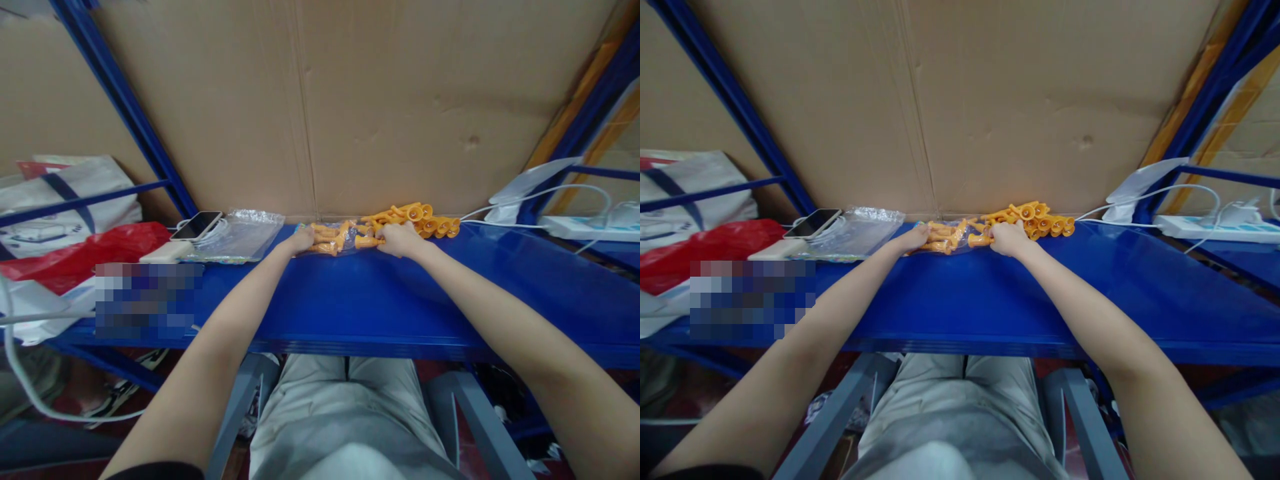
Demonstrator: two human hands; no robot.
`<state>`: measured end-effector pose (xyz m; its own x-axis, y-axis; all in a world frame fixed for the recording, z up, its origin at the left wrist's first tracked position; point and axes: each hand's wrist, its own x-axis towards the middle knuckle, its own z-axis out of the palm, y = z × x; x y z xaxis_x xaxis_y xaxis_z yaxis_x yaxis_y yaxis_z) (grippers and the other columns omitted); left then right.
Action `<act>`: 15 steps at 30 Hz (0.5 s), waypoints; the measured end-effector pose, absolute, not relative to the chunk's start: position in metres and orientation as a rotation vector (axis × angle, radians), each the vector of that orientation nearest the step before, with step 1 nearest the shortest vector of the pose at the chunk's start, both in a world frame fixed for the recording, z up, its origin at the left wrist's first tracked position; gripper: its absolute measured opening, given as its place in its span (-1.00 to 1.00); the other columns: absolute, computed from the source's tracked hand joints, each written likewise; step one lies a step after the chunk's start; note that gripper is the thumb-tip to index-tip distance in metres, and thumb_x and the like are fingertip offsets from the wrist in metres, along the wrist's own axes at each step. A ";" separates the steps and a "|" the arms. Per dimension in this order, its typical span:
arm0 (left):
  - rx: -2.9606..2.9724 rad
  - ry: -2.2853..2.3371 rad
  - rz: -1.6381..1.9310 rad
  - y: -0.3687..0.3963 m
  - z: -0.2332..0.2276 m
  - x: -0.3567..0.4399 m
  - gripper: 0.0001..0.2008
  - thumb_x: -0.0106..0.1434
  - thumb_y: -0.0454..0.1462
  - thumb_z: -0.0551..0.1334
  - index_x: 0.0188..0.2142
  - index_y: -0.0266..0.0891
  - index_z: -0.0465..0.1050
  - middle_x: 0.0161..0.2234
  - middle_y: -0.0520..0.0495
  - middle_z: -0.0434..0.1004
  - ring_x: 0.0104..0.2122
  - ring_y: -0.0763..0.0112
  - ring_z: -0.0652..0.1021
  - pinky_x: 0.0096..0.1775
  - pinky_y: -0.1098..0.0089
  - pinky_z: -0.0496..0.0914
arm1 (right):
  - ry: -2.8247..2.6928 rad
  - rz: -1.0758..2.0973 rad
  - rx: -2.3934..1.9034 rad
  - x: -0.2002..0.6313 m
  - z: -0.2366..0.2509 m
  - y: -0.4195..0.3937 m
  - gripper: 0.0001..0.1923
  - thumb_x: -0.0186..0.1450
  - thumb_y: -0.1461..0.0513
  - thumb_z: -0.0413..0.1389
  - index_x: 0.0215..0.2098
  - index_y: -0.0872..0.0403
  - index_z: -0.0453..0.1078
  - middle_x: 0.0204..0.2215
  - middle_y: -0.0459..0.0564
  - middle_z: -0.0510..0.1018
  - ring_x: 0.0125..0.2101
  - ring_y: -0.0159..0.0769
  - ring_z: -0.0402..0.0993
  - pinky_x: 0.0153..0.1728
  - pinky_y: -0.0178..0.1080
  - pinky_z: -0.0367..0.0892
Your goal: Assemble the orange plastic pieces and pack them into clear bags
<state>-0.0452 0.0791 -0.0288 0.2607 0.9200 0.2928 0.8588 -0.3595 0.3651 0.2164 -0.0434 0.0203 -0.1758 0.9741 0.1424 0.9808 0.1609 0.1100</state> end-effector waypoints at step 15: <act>2.394 1.573 0.617 0.061 -0.031 -0.047 -0.51 0.43 -0.30 -0.14 0.21 -0.41 0.35 0.28 -0.24 0.32 0.29 0.35 0.32 0.31 0.34 0.09 | -2.223 -0.327 -1.947 0.188 0.033 -0.026 -0.70 0.22 0.29 0.12 -0.11 0.08 0.58 -0.18 0.22 0.65 -0.06 0.12 0.55 0.13 0.26 0.03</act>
